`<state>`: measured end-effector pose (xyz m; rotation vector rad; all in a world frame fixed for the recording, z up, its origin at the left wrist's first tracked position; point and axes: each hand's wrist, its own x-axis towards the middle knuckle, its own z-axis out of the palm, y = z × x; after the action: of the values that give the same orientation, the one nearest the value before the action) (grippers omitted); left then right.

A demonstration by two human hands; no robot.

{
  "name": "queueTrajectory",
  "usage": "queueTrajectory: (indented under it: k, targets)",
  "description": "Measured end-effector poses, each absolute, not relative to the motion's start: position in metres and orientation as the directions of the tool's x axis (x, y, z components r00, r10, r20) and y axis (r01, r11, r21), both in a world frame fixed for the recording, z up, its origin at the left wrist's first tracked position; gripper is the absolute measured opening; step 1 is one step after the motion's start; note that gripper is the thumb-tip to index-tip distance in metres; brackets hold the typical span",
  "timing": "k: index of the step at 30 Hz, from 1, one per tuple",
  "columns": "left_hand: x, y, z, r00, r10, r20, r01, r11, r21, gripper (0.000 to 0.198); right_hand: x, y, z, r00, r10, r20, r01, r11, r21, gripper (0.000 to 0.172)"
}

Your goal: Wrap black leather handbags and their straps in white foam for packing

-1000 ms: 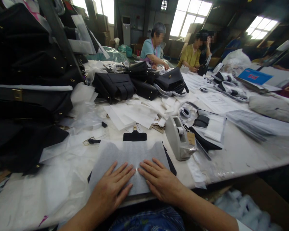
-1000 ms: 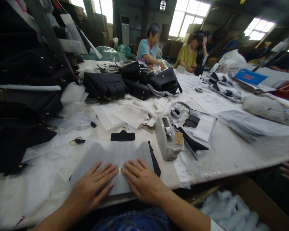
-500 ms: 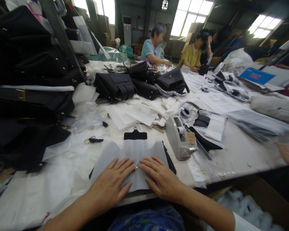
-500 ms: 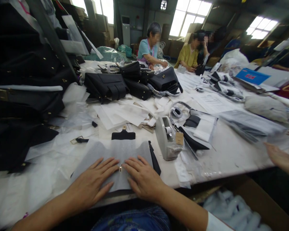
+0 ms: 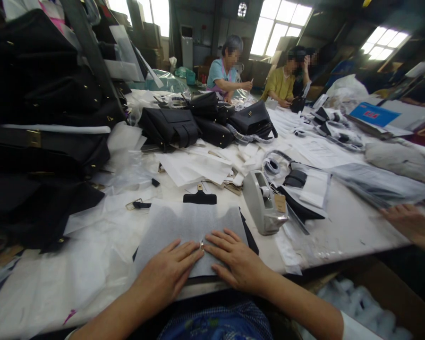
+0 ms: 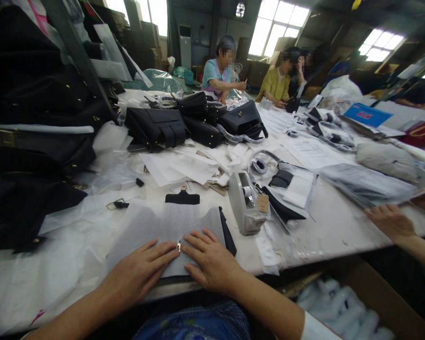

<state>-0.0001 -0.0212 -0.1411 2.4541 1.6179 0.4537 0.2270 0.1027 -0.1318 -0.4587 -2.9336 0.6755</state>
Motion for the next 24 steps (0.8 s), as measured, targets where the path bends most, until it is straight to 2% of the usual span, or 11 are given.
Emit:
queueTrajectory:
  k: [8,12,14,18,21,24]
  targets:
    - [0.005,-0.022,-0.135,0.309,0.942,0.133,0.877,-0.337,0.343,0.056,0.226,0.097,-0.129,-0.952,0.306,0.003,0.278,0.87,-0.407,0.05]
    - [0.005,-0.023,-0.138,0.332,0.935,0.126,0.877,-0.355,0.324,0.059,0.217,0.116,-0.116,-0.95,0.313,-0.002,0.264,0.797,-0.543,0.036]
    - [0.004,-0.024,-0.143,0.348,0.928,0.136,0.876,-0.373,0.304,0.063,0.204,0.136,-0.108,-0.931,0.363,0.037,0.28,0.776,-0.565,0.028]
    - [0.002,-0.025,-0.148,0.353,0.925,0.141,0.877,-0.379,0.296,0.066,0.157,0.185,-0.104,-0.812,0.574,0.108,0.505,0.783,-0.363,0.025]
    - [0.001,-0.025,-0.146,0.347,0.929,0.131,0.878,-0.37,0.302,0.063,0.12,0.209,-0.105,-0.785,0.613,0.088,0.569,0.771,-0.286,0.027]
    - [0.001,-0.026,-0.144,0.32,0.933,0.161,0.878,-0.356,0.319,0.062,0.102,0.204,-0.102,-0.797,0.595,0.098,0.56,0.791,-0.246,0.019]
